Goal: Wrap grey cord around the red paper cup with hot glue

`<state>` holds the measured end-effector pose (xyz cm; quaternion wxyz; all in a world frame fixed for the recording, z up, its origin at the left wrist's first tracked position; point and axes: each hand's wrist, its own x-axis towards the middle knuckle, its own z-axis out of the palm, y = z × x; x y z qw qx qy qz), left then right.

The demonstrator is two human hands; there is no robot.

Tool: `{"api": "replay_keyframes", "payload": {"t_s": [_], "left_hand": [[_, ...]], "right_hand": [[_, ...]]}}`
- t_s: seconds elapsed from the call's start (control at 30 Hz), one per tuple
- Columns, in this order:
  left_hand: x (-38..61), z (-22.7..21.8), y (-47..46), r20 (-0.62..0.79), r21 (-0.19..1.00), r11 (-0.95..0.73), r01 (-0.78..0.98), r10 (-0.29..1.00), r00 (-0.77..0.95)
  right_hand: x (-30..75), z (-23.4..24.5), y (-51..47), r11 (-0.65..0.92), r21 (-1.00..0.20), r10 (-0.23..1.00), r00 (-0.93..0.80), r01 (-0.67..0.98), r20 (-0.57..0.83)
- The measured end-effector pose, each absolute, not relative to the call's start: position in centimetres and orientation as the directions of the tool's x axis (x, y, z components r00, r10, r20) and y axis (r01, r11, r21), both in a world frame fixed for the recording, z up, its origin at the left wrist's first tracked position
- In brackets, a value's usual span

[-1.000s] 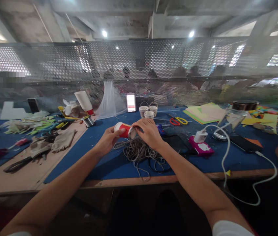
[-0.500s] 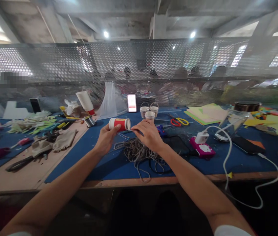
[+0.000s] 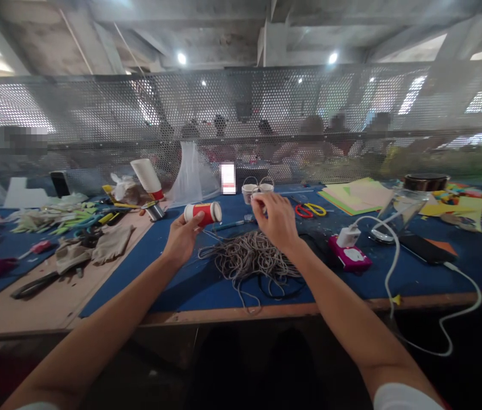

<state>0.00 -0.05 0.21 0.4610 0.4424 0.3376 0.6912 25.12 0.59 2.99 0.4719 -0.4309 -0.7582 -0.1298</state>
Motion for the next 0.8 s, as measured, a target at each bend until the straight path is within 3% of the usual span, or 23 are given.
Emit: {"api": "replay_keyframes", "payload": {"t_s": [0.1,0.2,0.27,0.33,0.47,0.67,0.73,0.8], "left_hand": [[0.1,0.2,-0.1,0.29,0.872,-0.336,-0.357,0.941,-0.176],[0.3,0.3,-0.1,0.271,0.869,-0.321,-0.377,0.945,-0.181],[0.4,0.4,-0.2,0.255,0.871,-0.308,-0.383,0.949,-0.183],[0.4,0.3,-0.2,0.24,0.874,-0.294,-0.386,0.954,-0.182],[0.3,0.0,-0.2,0.245,0.877,-0.288,-0.385,0.957,-0.157],[0.3,0.0,-0.3,0.242,0.881,-0.283,-0.379,0.958,-0.153],[0.3,0.1,-0.2,0.232,0.88,-0.276,-0.385,0.96,-0.157],[0.3,0.1,-0.1,0.213,0.883,-0.262,-0.389,0.963,-0.166]], "right_hand": [[28.1,2.9,2.7,0.384,-0.26,0.742,-0.129,0.886,0.658],[30.6,1.5,4.5,0.143,-0.278,0.944,-0.046,0.95,0.328],[31.6,0.3,5.3,0.047,-0.249,0.991,-0.013,0.967,0.135],[32.1,-0.8,5.9,0.023,-0.235,0.998,-0.007,0.972,0.065],[32.1,-2.0,6.8,0.048,-0.244,0.999,-0.046,0.969,0.013],[32.5,-1.8,6.7,0.072,-0.276,0.997,-0.057,0.959,0.06],[32.8,-1.3,6.1,0.1,-0.368,0.993,-0.07,0.924,0.094],[32.7,-0.7,5.4,0.169,-0.609,0.984,-0.101,0.775,0.144]]}}
